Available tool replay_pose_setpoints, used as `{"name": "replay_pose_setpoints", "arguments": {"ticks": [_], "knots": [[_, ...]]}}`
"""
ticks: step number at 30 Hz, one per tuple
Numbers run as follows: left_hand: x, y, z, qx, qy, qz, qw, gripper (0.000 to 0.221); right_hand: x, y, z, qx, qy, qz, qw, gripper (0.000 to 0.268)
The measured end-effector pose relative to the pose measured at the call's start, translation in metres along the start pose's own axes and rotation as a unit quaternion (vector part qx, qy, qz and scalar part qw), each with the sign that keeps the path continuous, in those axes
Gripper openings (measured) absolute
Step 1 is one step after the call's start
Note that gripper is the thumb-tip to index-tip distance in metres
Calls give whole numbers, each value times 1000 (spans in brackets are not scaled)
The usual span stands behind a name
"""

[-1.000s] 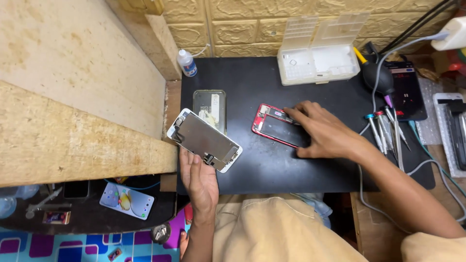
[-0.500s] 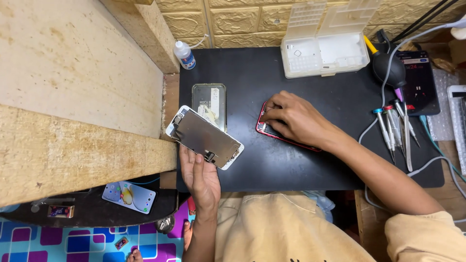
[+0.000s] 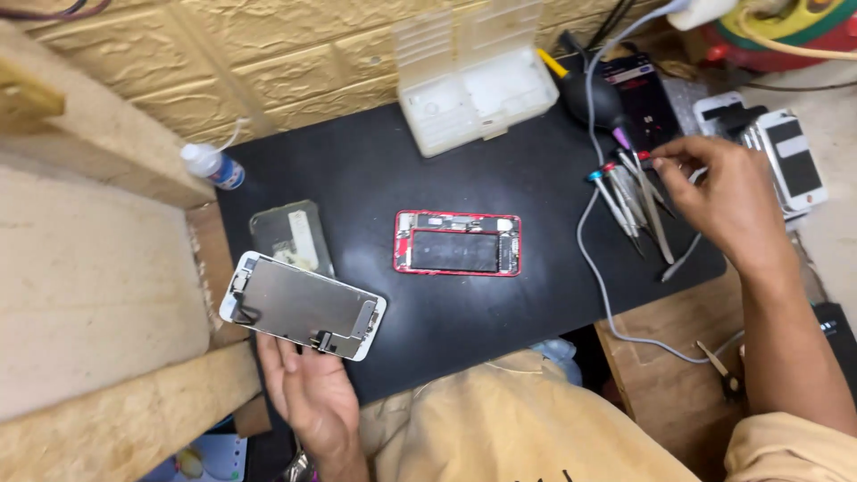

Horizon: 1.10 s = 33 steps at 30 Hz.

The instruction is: Reassembling a mobile phone by fitting the screen and internal components back into the housing and using a screwdriver.

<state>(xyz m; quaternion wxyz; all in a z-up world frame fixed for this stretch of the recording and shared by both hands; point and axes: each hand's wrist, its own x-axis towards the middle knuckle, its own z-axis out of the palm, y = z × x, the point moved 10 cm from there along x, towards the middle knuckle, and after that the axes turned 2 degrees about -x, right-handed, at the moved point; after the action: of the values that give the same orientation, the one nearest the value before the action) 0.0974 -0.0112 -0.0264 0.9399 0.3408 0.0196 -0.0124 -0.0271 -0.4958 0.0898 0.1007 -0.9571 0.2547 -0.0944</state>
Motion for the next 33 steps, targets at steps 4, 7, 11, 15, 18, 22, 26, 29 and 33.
{"name": "replay_pose_setpoints", "arguments": {"ticks": [4, 7, 11, 15, 18, 22, 26, 29, 33], "knots": [[15, -3, 43, 32, -13, -39, 999, 71, -13, 9, 17, 41, -55, 60, 996, 19], [23, -20, 57, 49, -47, -71, 995, 81, -15, 14, 38, -1, -78, 66, 995, 25], [28, -49, 38, -11, -22, -105, 994, 61, -15, 18, 58, -52, -83, 44, 994, 21], [32, -57, 43, 26, -44, -141, 989, 62, -16, 7, 41, 49, -2, -26, 998, 17], [35, -61, 28, 37, -23, -133, 990, 61, -15, -17, 24, 242, 38, 32, 969, 10], [31, -56, 33, 45, -24, -125, 991, 66, 5, -91, 63, 485, -86, -41, 869, 12], [33, -62, 17, 76, -49, -106, 990, 67, 12, -165, 119, 606, -173, -72, 773, 25], [35, -67, 5, 100, -76, -92, 988, 68, 15, -195, 144, 629, -171, -96, 752, 25], [35, -67, 8, 98, -75, -98, 988, 67, 12, -212, 157, 635, -182, -100, 744, 24]]}}
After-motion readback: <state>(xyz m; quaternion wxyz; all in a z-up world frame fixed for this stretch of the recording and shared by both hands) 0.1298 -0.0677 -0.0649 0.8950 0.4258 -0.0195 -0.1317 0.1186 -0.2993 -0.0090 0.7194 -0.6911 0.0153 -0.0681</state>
